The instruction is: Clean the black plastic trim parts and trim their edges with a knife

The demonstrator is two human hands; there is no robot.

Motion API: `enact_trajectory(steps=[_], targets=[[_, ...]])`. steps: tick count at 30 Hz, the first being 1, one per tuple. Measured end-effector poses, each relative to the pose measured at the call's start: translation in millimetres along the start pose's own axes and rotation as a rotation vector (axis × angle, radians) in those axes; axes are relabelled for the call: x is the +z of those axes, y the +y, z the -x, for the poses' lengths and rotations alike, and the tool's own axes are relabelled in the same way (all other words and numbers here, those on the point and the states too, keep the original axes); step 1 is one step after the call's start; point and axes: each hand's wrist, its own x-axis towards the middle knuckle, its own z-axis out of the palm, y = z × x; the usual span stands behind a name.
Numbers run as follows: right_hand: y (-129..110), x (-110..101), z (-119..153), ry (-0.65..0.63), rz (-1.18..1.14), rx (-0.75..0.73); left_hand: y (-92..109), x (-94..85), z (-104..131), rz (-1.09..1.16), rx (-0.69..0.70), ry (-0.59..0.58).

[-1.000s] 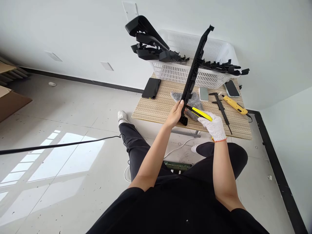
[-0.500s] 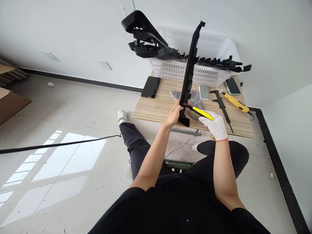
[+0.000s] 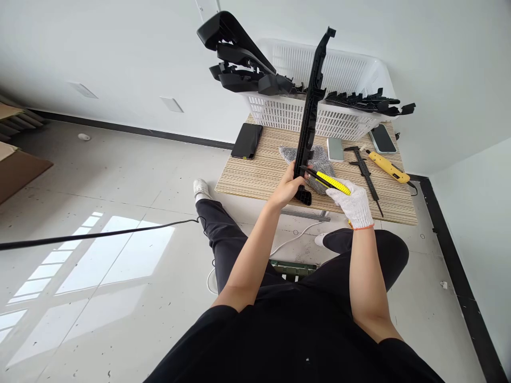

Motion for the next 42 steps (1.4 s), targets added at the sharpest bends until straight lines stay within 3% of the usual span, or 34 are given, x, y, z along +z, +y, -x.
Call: enact_trajectory(steps=[9,13,22,26,37,42], targets=[[-1.3,0.9,0.0,0.052,-0.015,0.005,-0.3,1.7,-0.8,0.022,0.020,-0.029],[-0.7,0.3,-1.1,-0.006,-0.025,0.017,1.3,3.4,-0.9,0.060,0.011,-0.025],[-3.0,0.6,0.3,0.039,-0.008,0.003,-0.5,4.0,-1.1,0.105,0.016,-0.025],[-1.9,0.4,-0.8,-0.018,-0.024,0.015,-1.5,3.1,-1.5,0.099,0.029,-0.034],[-0.3,0.5,1.0,-0.001,0.050,-0.111,-4.2,3.3,-5.8,0.080,-0.011,0.004],[-1.1,0.1,1.8,0.018,0.073,-0.083,0.9,3.2,-4.5,0.033,-0.024,0.002]])
